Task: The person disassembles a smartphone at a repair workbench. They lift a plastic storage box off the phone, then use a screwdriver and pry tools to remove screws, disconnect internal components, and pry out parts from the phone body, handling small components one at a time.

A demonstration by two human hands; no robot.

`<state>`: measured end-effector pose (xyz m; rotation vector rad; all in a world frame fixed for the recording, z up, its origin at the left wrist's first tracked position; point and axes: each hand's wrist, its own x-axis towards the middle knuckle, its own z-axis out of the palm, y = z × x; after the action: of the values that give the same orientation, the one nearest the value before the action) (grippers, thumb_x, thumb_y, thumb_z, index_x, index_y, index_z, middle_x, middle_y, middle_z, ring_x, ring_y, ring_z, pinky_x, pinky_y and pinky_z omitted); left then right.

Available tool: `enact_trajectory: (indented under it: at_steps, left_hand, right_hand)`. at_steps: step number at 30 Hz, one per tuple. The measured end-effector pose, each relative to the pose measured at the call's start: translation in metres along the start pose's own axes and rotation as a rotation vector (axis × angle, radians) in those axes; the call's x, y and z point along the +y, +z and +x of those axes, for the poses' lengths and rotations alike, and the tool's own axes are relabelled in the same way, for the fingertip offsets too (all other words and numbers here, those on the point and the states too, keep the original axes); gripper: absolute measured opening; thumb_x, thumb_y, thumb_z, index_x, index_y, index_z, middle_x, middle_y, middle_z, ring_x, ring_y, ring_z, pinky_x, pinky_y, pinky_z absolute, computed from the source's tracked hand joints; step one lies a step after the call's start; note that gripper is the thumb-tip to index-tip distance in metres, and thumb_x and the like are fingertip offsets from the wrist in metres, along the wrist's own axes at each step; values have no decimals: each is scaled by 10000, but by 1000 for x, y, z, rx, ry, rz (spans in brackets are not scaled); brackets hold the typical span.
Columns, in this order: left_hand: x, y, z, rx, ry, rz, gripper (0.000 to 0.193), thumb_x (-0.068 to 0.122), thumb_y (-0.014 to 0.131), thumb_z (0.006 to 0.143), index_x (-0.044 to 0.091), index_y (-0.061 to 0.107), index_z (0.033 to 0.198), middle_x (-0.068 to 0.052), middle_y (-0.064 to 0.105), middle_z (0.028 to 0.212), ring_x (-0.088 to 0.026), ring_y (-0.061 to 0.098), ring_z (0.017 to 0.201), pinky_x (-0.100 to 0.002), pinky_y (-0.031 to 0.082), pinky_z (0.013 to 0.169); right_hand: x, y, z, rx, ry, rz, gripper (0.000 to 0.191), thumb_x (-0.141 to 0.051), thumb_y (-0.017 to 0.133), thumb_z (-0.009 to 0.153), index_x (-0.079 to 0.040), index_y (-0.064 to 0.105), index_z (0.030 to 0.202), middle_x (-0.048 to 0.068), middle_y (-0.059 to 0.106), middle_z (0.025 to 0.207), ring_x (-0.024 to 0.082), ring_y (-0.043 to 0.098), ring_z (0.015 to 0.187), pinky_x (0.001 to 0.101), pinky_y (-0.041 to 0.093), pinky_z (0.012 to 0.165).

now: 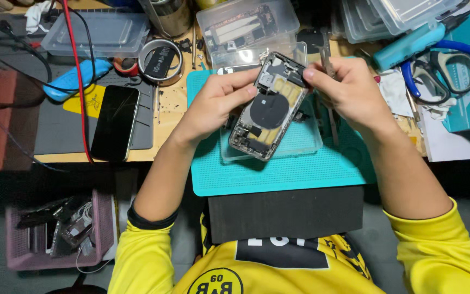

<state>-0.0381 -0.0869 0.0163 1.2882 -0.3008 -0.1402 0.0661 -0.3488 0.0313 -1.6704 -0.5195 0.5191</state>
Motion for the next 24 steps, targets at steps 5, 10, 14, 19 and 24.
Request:
enact_trajectory:
  at_steps: [5, 10, 14, 19, 24]
  left_hand:
    - [4, -1, 8, 139, -61, -471, 468, 190, 501, 1061, -33, 519, 1472, -166, 697, 1269, -182, 687, 1096, -309, 568, 959]
    - [-13, 13, 13, 221, 80, -493, 384, 92, 595, 999, -58, 547, 1350, -179, 670, 1272, -247, 708, 1122, -400, 597, 1019]
    - [-30, 26, 2, 160, 61, -79, 320, 68, 695, 1036, -69, 620, 1315, -119, 663, 1219, -186, 635, 1053, -344, 546, 915]
    - [-45, 24, 4, 361, 60, -232, 278, 118, 683, 1058, -90, 696, 1242, -103, 728, 1192, -176, 682, 1061, -334, 557, 947]
    - [-47, 24, 1, 316, 151, -214, 304, 58, 679, 1033, -64, 642, 1309, -81, 707, 1240, -171, 673, 1122, -331, 555, 1008]
  right_hand:
    - [7, -2, -5, -13, 160, 563, 154, -173, 586, 1067, -59, 627, 972, 28, 629, 793, 40, 373, 500, 219, 277, 465]
    - [9, 13, -16, 8, 130, 862, 153, -150, 534, 1119, -63, 567, 999, 98, 664, 890, 62, 369, 529, 219, 286, 486]
    - [9, 38, -25, 33, 90, 750, 157, -168, 531, 1102, -68, 561, 985, 97, 679, 903, 56, 381, 520, 223, 302, 484]
    - [6, 47, -25, 137, -11, 296, 136, -181, 585, 1066, -54, 602, 1113, 61, 682, 885, 40, 481, 607, 208, 381, 553]
    - [-5, 38, -39, 379, -229, -214, 268, -115, 640, 1128, -5, 660, 1372, 15, 555, 886, 60, 464, 769, 226, 372, 683]
